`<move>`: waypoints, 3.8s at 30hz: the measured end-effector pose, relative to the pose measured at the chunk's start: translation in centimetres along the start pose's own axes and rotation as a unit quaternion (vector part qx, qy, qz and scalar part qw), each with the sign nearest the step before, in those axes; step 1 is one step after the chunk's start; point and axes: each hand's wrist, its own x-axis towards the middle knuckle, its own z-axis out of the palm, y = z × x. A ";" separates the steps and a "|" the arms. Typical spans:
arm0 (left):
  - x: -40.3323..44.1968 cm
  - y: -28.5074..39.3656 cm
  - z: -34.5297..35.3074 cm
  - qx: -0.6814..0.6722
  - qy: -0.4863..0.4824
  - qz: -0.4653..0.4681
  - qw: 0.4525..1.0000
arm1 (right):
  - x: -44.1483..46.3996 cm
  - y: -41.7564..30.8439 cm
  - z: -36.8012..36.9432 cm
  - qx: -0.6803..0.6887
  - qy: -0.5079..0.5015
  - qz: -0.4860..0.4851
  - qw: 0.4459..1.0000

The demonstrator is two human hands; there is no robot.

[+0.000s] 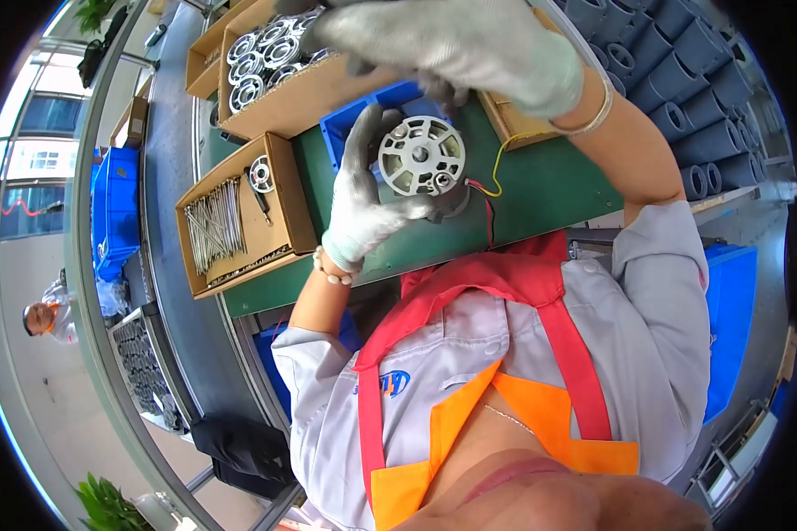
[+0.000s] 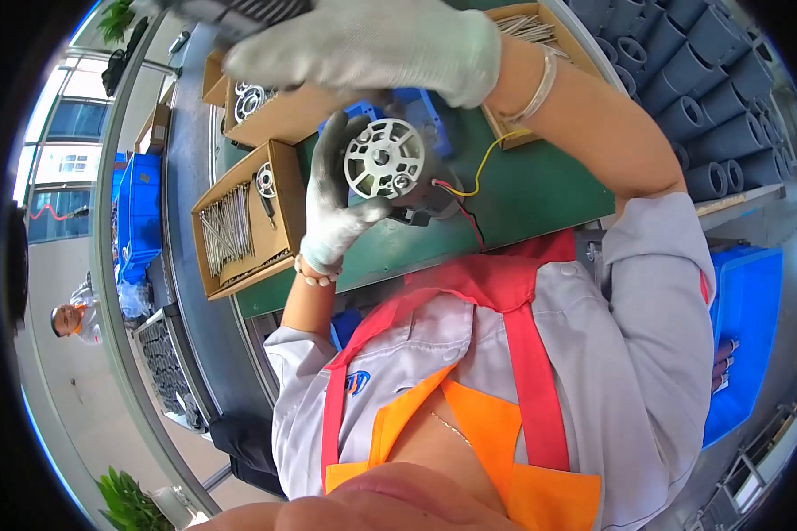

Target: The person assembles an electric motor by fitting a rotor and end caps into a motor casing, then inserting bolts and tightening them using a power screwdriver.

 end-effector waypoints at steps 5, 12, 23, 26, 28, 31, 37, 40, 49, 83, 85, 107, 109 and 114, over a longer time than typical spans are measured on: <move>1.6 2.7 -2.3 0.054 -0.040 -0.004 0.998 | -0.5 0.1 -1.1 -0.055 0.056 0.040 0.996; 6.6 7.1 -4.1 0.296 -0.204 -0.095 0.928 | -2.2 4.5 -3.2 -0.345 0.098 -0.048 0.932; 6.2 11.1 -1.3 0.490 -0.223 -0.039 0.842 | -4.8 5.6 -1.4 -0.521 0.175 -0.144 0.823; 6.3 9.9 -2.2 0.466 -0.229 -0.036 0.854 | -9.0 5.1 0.2 -0.494 0.028 -0.180 0.850; 6.7 9.8 -2.6 0.426 -0.240 -0.028 0.872 | -10.6 5.3 1.0 -0.472 -0.057 -0.166 0.864; 7.9 9.8 -2.7 0.397 -0.273 -0.090 0.872 | -11.1 6.1 1.2 -0.490 -0.054 -0.176 0.852; 8.7 8.3 -3.6 0.317 -0.305 -0.186 0.878 | -10.9 6.3 0.8 -0.467 -0.079 -0.151 0.868; 8.5 9.0 -3.7 0.264 -0.284 -0.178 0.905 | -10.9 6.0 0.5 -0.481 -0.077 -0.114 0.866; 5.7 9.3 -3.0 0.273 -0.162 -0.065 0.946 | -10.2 4.7 0.3 -0.507 -0.107 -0.061 0.853; -3.7 4.6 -20.4 0.179 0.388 -0.008 0.904 | -7.0 4.3 -0.1 -0.496 -0.213 -0.028 0.841; -4.2 2.1 -23.1 0.287 0.402 -0.030 0.869 | -6.7 3.8 0.4 -0.516 -0.219 -0.032 0.827; -8.4 -3.7 -7.5 0.187 0.482 0.146 0.843 | -6.7 3.9 -1.6 -0.405 -0.263 0.042 0.875; -6.9 -2.3 -2.0 0.136 0.306 0.199 0.921 | -6.9 4.0 -1.5 -0.407 -0.265 0.039 0.873; -1.2 -0.3 2.1 0.152 0.060 0.138 0.977 | -6.6 3.1 -0.9 -0.399 -0.258 0.072 0.877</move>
